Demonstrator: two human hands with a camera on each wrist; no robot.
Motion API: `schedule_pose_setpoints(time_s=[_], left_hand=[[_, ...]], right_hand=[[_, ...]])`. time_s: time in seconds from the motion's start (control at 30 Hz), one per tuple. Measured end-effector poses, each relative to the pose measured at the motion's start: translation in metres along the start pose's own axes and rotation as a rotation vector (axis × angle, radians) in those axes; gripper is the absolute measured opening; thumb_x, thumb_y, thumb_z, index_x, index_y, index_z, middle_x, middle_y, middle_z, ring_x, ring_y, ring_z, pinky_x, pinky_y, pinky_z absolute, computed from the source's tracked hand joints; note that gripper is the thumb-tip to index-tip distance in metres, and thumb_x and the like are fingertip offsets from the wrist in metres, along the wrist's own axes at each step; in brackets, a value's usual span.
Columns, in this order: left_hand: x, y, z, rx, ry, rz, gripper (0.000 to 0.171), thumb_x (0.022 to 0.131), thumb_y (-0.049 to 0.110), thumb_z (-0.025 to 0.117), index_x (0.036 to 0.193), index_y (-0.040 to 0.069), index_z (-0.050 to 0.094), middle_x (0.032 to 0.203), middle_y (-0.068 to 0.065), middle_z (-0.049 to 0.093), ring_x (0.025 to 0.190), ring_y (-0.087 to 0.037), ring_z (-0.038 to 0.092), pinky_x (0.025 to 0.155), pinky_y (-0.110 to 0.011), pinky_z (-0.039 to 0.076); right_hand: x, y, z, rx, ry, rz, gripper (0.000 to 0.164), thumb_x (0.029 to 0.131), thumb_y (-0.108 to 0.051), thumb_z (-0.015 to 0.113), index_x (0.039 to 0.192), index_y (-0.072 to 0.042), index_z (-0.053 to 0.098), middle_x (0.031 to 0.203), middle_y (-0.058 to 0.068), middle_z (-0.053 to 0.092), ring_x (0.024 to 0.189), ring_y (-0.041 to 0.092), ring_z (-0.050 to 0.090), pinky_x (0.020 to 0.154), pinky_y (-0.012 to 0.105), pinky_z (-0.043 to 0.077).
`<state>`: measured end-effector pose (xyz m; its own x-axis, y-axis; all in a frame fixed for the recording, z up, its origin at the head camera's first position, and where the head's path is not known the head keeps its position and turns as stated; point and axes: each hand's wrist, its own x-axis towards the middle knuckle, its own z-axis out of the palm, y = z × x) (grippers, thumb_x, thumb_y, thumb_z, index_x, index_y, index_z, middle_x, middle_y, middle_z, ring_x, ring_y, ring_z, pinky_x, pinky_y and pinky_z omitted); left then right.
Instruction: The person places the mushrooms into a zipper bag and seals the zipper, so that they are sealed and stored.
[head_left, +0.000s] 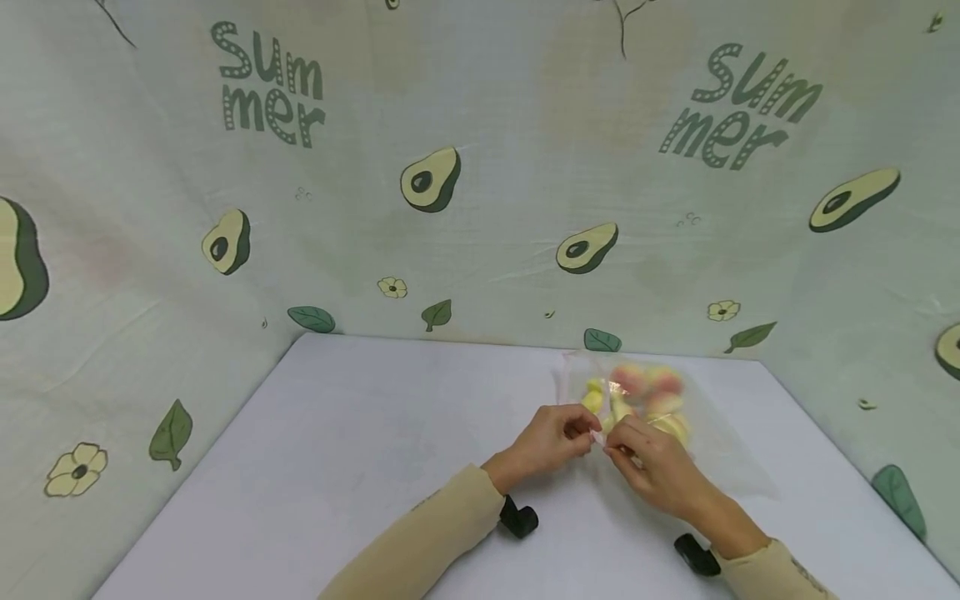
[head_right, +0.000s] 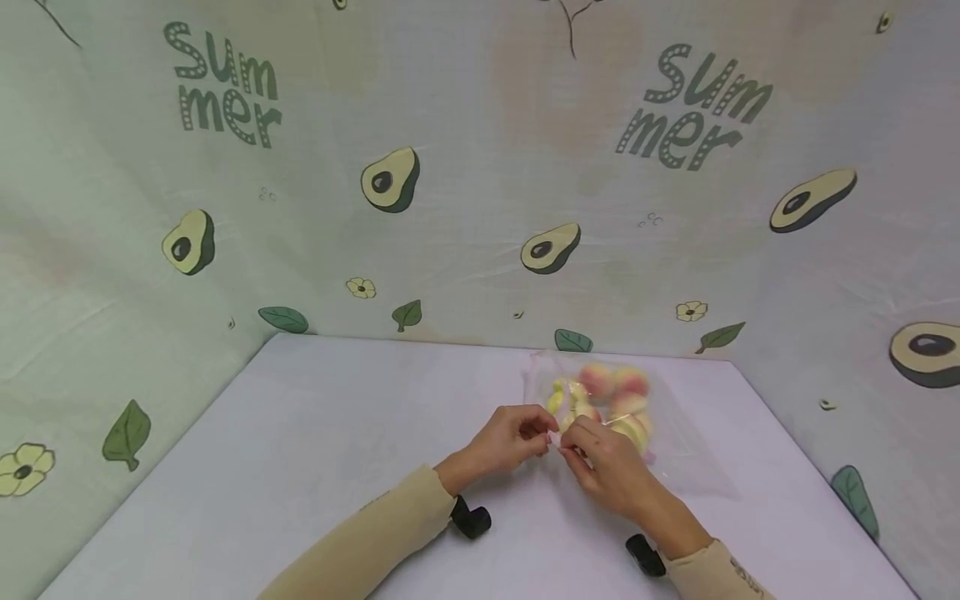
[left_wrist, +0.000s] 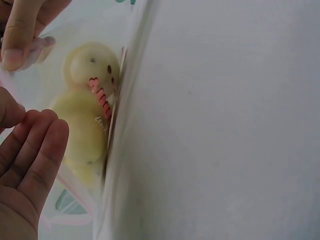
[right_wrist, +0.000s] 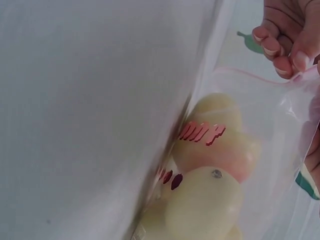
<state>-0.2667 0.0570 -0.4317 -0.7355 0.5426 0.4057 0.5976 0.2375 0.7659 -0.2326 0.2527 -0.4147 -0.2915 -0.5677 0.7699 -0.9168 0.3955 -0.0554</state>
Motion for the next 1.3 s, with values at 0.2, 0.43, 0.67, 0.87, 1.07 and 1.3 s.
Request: schedule_pose_setpoints(time_s=[0.2,0.43,0.67,0.87,1.07,1.3], left_hand=[[0.0028,0.0003,0.0000,0.021,-0.004,0.017,0.017,0.084,-0.004,0.060,0.097,0.004,0.067,0.076,0.006,0.063,0.063,0.003,0.054,0.059,-0.014,0.048],[0.0050,-0.0021,0.0007,0.050,0.013,0.043,0.019,0.083,-0.005,0.059,0.097,0.004,0.067,0.074,0.006,0.062,0.062,0.004,0.052,0.058,-0.013,0.047],[0.0054,-0.0023,0.0006,0.071,0.026,0.069,0.019,0.083,-0.005,0.058,0.098,0.004,0.066,0.073,0.006,0.062,0.061,0.004,0.052,0.057,-0.013,0.046],[0.0047,-0.0027,-0.0005,0.099,0.045,0.071,0.021,0.082,-0.005,0.059,0.096,0.008,0.067,0.082,0.006,0.064,0.068,0.004,0.053,0.061,-0.012,0.047],[0.0060,-0.0061,-0.0004,0.065,0.077,0.063,0.022,0.080,-0.006,0.060,0.094,0.010,0.067,0.078,0.005,0.064,0.067,0.003,0.054,0.061,-0.013,0.048],[0.0080,-0.0049,-0.0003,-0.019,0.089,0.004,0.022,0.080,-0.007,0.059,0.094,0.008,0.067,0.075,0.004,0.063,0.061,0.003,0.056,0.057,-0.016,0.049]], right_hand=[[-0.0017,-0.0002,-0.0013,-0.001,0.007,0.004,0.015,0.095,-0.018,0.058,0.081,-0.013,0.061,0.082,-0.008,0.056,0.071,0.002,0.050,0.063,0.011,0.041],[-0.0006,-0.0007,-0.0018,-0.016,0.013,-0.007,0.021,0.098,-0.022,0.053,0.081,-0.013,0.060,0.081,-0.009,0.055,0.070,0.001,0.050,0.062,0.011,0.041],[0.0007,-0.0010,-0.0031,-0.026,0.019,-0.011,0.022,0.098,-0.024,0.052,0.081,-0.013,0.060,0.082,-0.009,0.055,0.070,0.001,0.050,0.062,0.011,0.041],[0.0002,-0.0024,-0.0037,-0.037,0.019,-0.006,0.023,0.099,-0.025,0.052,0.081,-0.013,0.059,0.082,-0.009,0.055,0.069,0.000,0.050,0.062,0.011,0.042],[0.0009,-0.0027,-0.0041,-0.031,0.023,-0.012,0.023,0.099,-0.024,0.051,0.081,-0.012,0.059,0.081,-0.009,0.054,0.068,0.000,0.051,0.063,0.011,0.042],[0.0009,-0.0014,-0.0045,-0.016,0.035,0.000,0.021,0.098,-0.023,0.052,0.083,-0.012,0.060,0.082,-0.008,0.054,0.069,0.001,0.049,0.061,0.010,0.041]])
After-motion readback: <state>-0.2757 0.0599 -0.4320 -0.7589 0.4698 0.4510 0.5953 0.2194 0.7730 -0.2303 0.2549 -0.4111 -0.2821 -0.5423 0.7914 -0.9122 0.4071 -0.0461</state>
